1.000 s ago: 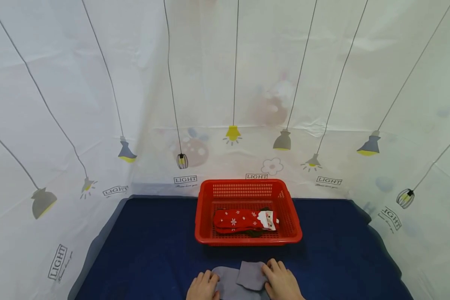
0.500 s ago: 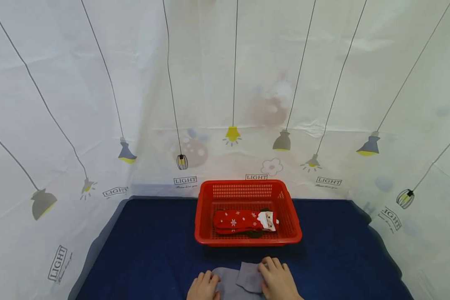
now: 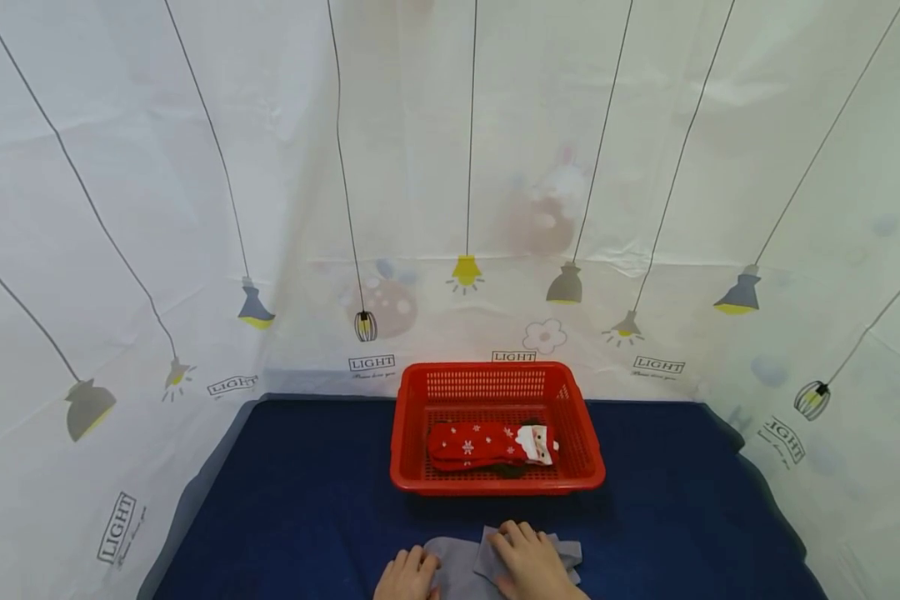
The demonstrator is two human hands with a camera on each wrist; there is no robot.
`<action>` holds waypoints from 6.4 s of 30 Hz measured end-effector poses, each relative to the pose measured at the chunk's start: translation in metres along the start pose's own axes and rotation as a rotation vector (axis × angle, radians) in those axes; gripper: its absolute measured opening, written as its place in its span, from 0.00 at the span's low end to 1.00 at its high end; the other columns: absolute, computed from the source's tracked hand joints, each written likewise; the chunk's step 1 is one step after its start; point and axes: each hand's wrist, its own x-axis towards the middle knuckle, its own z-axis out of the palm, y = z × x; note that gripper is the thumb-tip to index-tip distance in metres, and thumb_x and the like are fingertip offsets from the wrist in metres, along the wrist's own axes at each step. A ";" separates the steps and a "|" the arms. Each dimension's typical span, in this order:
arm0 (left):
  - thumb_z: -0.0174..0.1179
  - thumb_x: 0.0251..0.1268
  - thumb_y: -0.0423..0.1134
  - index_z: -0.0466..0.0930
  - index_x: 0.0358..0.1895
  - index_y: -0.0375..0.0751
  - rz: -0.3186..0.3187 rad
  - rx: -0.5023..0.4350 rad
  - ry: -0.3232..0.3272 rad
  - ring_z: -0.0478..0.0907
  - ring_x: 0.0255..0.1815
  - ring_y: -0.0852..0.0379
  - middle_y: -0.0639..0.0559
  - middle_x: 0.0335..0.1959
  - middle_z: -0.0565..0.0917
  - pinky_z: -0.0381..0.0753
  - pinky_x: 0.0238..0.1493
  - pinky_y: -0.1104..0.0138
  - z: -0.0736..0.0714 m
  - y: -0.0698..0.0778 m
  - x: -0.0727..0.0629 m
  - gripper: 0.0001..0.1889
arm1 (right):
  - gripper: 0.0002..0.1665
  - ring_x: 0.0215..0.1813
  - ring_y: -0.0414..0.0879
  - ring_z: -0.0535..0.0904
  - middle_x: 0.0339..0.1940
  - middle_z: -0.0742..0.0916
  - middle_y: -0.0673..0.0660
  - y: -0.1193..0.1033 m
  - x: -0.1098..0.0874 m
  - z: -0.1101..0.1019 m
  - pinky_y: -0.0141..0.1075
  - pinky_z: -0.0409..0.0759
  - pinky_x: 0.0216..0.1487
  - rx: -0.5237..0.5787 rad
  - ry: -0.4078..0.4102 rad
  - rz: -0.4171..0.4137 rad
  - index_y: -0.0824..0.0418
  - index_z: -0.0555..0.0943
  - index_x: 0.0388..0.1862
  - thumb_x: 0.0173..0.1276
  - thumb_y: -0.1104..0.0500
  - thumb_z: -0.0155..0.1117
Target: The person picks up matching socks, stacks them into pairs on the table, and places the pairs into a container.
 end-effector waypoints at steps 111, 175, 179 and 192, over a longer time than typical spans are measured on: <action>0.65 0.39 0.41 0.75 0.30 0.44 0.004 0.036 -0.010 0.62 0.21 0.59 0.55 0.25 0.69 0.61 0.19 0.69 -0.001 -0.014 0.002 0.13 | 0.10 0.27 0.35 0.66 0.30 0.73 0.47 -0.045 0.052 -0.103 0.25 0.66 0.26 0.104 0.218 -0.188 0.54 0.71 0.38 0.59 0.64 0.60; 0.62 0.38 0.34 0.71 0.20 0.50 0.083 -0.035 0.153 0.57 0.21 0.64 0.59 0.24 0.67 0.57 0.22 0.73 -0.012 -0.004 0.012 0.09 | 0.13 0.30 0.47 0.74 0.31 0.76 0.52 0.033 0.013 -0.018 0.36 0.72 0.24 0.027 0.177 0.029 0.57 0.75 0.36 0.52 0.60 0.67; 0.63 0.38 0.34 0.70 0.20 0.51 0.084 -0.032 0.186 0.57 0.21 0.64 0.59 0.24 0.67 0.57 0.22 0.73 -0.014 -0.004 0.012 0.10 | 0.14 0.32 0.48 0.73 0.32 0.76 0.52 0.036 0.014 -0.008 0.36 0.73 0.26 -0.007 0.179 0.001 0.56 0.75 0.37 0.51 0.59 0.68; 0.64 0.39 0.38 0.68 0.18 0.52 0.026 0.016 0.200 0.59 0.21 0.62 0.60 0.22 0.67 0.57 0.22 0.72 -0.032 0.000 0.017 0.12 | 0.17 0.34 0.50 0.74 0.35 0.77 0.54 0.040 0.019 0.004 0.37 0.73 0.26 -0.052 0.160 -0.012 0.55 0.75 0.38 0.51 0.55 0.69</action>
